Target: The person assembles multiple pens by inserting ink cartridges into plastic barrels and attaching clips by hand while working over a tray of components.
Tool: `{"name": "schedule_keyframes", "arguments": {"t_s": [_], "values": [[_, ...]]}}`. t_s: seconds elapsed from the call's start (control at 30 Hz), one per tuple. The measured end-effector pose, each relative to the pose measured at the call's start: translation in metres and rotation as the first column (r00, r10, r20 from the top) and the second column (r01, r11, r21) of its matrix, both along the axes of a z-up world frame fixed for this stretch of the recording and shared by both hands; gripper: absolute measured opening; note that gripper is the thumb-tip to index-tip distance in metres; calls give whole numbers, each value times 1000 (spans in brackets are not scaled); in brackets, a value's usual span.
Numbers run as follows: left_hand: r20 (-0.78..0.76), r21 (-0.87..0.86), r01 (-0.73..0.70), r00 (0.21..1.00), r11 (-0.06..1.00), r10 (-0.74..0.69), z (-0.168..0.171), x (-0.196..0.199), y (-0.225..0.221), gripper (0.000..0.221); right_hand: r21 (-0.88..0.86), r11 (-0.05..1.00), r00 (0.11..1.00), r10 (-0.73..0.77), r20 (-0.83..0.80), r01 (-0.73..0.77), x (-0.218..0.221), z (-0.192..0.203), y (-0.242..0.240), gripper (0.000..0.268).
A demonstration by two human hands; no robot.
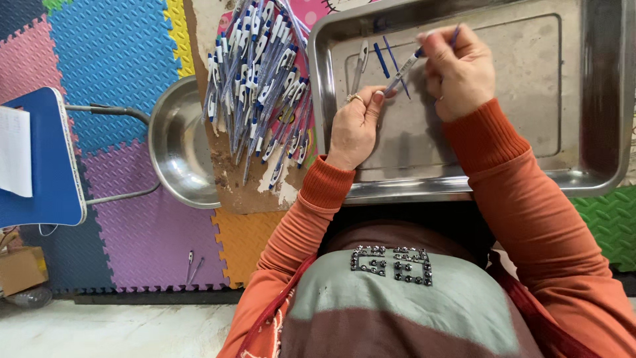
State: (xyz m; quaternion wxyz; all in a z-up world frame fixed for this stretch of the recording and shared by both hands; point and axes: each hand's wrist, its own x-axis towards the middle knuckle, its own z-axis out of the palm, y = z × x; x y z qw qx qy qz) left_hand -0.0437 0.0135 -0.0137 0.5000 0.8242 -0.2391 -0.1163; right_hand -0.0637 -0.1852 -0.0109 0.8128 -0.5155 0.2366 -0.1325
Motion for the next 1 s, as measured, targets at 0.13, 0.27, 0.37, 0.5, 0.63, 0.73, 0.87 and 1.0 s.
{"name": "schedule_keyframes", "arguments": {"t_s": [0.13,0.27,0.37,0.5,0.63,0.73,0.87,1.0], "values": [[-37,11,29,999,1000,-28,-1,-3,0,45,71,989,990,-135,50,131,6,-5,-23,12],[36,59,-12,999,998,10,-10,-2,0,44,119,958,962,-267,53,260,2,-4,-35,18],[246,87,-85,967,993,61,-13,0,0,33,97,993,998,-69,7,68,1,11,-26,8],[471,214,-152,881,965,34,7,2,0,27,310,949,956,148,-254,-64,-1,34,-6,17],[758,421,-303,635,855,-148,22,19,2,27,346,931,939,217,-266,-117,-3,45,0,30],[790,410,-329,594,851,-151,48,27,-2,17,326,930,937,257,-236,-173,-3,38,-2,31],[830,371,-320,536,871,-156,66,32,1,17,341,922,948,257,-189,-182,-1,20,-4,15],[799,413,-295,572,862,-187,65,33,10,15,310,935,953,237,-190,-171,-1,14,-6,9]]}}
